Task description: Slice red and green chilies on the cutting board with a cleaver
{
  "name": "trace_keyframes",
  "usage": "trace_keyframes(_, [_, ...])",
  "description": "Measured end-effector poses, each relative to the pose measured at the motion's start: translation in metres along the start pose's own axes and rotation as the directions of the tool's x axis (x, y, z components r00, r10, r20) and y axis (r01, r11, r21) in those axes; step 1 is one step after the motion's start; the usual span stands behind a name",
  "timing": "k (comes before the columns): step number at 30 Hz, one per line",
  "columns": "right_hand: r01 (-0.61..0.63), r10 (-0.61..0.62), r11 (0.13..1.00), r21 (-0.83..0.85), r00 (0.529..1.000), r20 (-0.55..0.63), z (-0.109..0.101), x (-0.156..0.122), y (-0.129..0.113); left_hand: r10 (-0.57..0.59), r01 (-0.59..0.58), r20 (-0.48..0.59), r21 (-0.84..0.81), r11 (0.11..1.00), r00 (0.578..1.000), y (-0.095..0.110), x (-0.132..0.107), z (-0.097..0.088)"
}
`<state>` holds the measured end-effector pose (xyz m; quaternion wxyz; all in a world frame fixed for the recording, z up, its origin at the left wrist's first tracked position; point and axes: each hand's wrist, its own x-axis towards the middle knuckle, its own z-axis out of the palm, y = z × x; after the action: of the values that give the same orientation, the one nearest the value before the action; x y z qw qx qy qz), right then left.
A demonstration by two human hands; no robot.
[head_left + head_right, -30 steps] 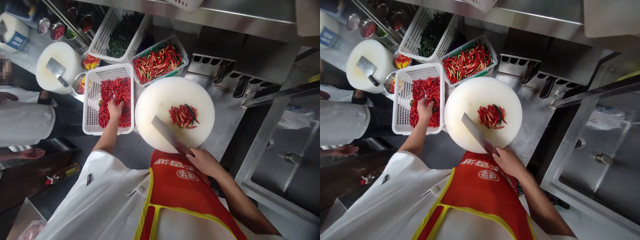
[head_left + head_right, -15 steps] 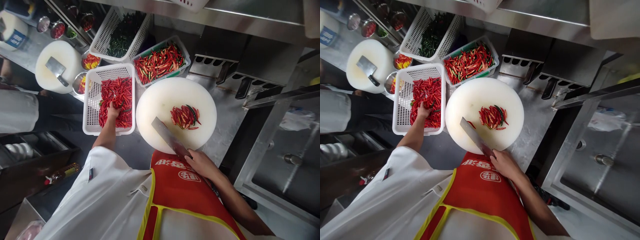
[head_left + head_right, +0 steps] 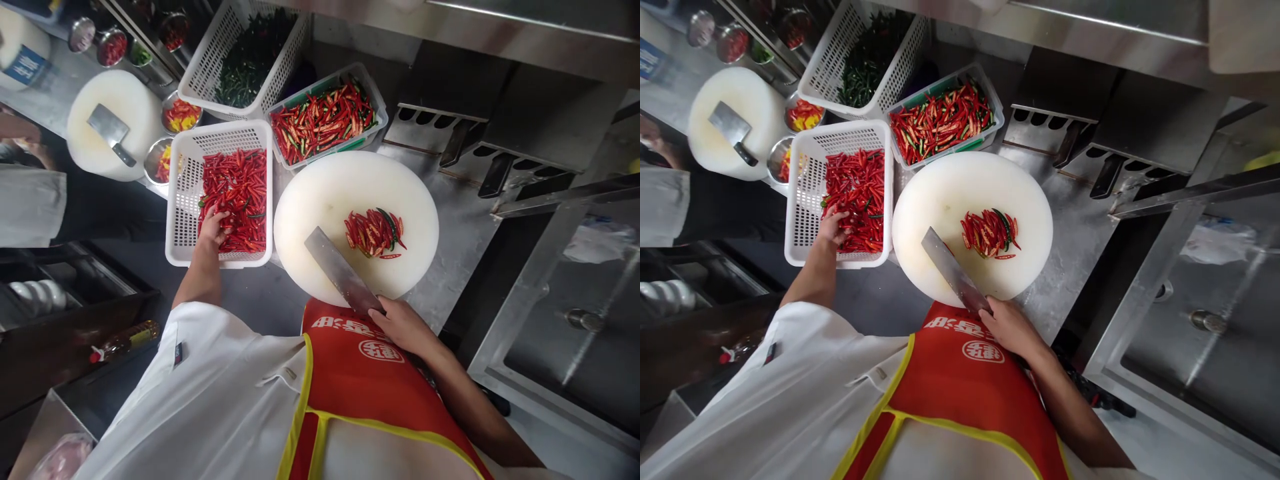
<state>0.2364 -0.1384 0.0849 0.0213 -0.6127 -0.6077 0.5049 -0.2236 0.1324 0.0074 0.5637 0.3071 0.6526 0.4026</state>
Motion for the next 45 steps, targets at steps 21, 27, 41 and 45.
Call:
trace_keyframes(21, [-0.088, 0.100, 0.990, 0.106, 0.988, -0.120, -0.016, -0.007, 0.010, 0.109, -0.027, 0.200, -0.374, 0.927, 0.974, 0.050, -0.057, 0.024])
trace_keyframes(27, [-0.062, 0.073, 0.982, 0.178, 0.996, -0.058, -0.008, -0.005, 0.024, 0.079, -0.027, 0.479, -0.115, 0.993, 0.874, 0.065, -0.083, 0.086])
trace_keyframes(41, [-0.039, 0.028, 0.998, -0.058, 0.985, -0.169, -0.019, -0.026, 0.014, 0.332, -0.573, 0.523, 0.817, 0.066, 0.785, -0.004, -0.104, 0.228])
trace_keyframes(45, [-0.029, 0.011, 0.990, -0.135, 0.991, -0.132, -0.020, -0.028, 0.015, 0.407, -0.570, 0.500, 0.819, 0.066, 0.765, -0.007, -0.099, 0.216])
